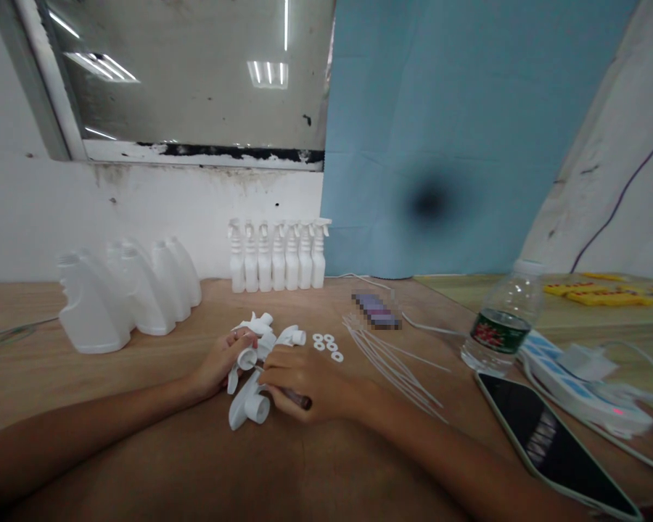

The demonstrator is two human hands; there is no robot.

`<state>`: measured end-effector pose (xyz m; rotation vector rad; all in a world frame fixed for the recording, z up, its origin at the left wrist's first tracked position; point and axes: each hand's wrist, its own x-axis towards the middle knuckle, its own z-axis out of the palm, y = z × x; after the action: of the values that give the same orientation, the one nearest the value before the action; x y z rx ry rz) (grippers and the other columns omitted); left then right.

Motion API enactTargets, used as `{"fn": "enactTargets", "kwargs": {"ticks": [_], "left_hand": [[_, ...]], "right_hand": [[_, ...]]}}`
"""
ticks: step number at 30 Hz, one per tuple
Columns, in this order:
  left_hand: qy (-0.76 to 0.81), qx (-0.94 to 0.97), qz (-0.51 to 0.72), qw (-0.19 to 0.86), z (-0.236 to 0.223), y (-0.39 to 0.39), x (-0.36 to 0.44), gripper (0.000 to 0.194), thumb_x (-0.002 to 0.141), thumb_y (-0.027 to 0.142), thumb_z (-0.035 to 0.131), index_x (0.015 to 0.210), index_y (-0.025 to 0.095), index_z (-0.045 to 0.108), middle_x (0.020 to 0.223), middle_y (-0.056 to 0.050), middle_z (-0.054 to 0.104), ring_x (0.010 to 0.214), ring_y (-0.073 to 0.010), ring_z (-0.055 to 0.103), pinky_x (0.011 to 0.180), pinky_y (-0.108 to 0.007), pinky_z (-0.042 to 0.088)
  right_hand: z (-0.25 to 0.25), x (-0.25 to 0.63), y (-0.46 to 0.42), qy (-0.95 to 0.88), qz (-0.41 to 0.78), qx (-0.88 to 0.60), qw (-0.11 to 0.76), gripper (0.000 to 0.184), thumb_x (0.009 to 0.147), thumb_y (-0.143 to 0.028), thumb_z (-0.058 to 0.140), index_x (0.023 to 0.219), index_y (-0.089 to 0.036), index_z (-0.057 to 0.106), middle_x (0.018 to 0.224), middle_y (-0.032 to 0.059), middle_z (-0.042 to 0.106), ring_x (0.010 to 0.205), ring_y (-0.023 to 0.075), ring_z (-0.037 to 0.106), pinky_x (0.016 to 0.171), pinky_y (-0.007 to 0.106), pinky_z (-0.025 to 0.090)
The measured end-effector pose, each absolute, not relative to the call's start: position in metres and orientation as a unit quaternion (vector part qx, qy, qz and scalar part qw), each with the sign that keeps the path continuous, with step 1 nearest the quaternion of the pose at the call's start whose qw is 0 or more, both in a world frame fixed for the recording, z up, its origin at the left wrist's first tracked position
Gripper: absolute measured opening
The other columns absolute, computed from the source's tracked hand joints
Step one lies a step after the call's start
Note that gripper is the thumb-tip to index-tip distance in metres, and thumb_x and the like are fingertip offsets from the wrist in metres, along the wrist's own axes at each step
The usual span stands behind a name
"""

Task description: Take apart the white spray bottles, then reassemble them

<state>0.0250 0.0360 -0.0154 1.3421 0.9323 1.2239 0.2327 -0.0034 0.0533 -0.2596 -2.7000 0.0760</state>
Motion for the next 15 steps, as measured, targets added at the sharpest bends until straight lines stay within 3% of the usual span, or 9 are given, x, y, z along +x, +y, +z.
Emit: {"fn": "enactTargets", "kwargs": {"ticks": [8, 15], "left_hand": [[0.374, 0.587, 0.5, 0.514, -0.01, 0.032, 0.026, 0.037, 0.069, 0.049, 0.075, 0.065, 0.016, 0.059, 0.056, 0.003, 0.054, 0.048, -0.0087, 0.045, 0.044, -0.019, 0.033], [0.39, 0.573, 0.485, 0.533, -0.017, 0.04, 0.022, 0.045, 0.076, 0.062, 0.066, 0.073, 0.018, 0.056, 0.045, 0.008, 0.046, 0.031, -0.0058, 0.032, 0.031, -0.018, 0.015]], "right_hand": [[0.054, 0.235, -0.002, -0.982, 0.038, -0.089, 0.164, 0.024, 0.095, -0.015, 0.044, 0.1, -0.017, 0.067, 0.095, 0.0087, 0.067, 0.09, 0.0202, 0.059, 0.081, 0.033, 0.047], [0.039, 0.231, 0.005, -0.966, 0.045, -0.087, 0.241, 0.025, 0.096, -0.014, 0.042, 0.101, -0.016, 0.066, 0.095, 0.0106, 0.066, 0.088, 0.02, 0.058, 0.078, 0.035, 0.048]]}}
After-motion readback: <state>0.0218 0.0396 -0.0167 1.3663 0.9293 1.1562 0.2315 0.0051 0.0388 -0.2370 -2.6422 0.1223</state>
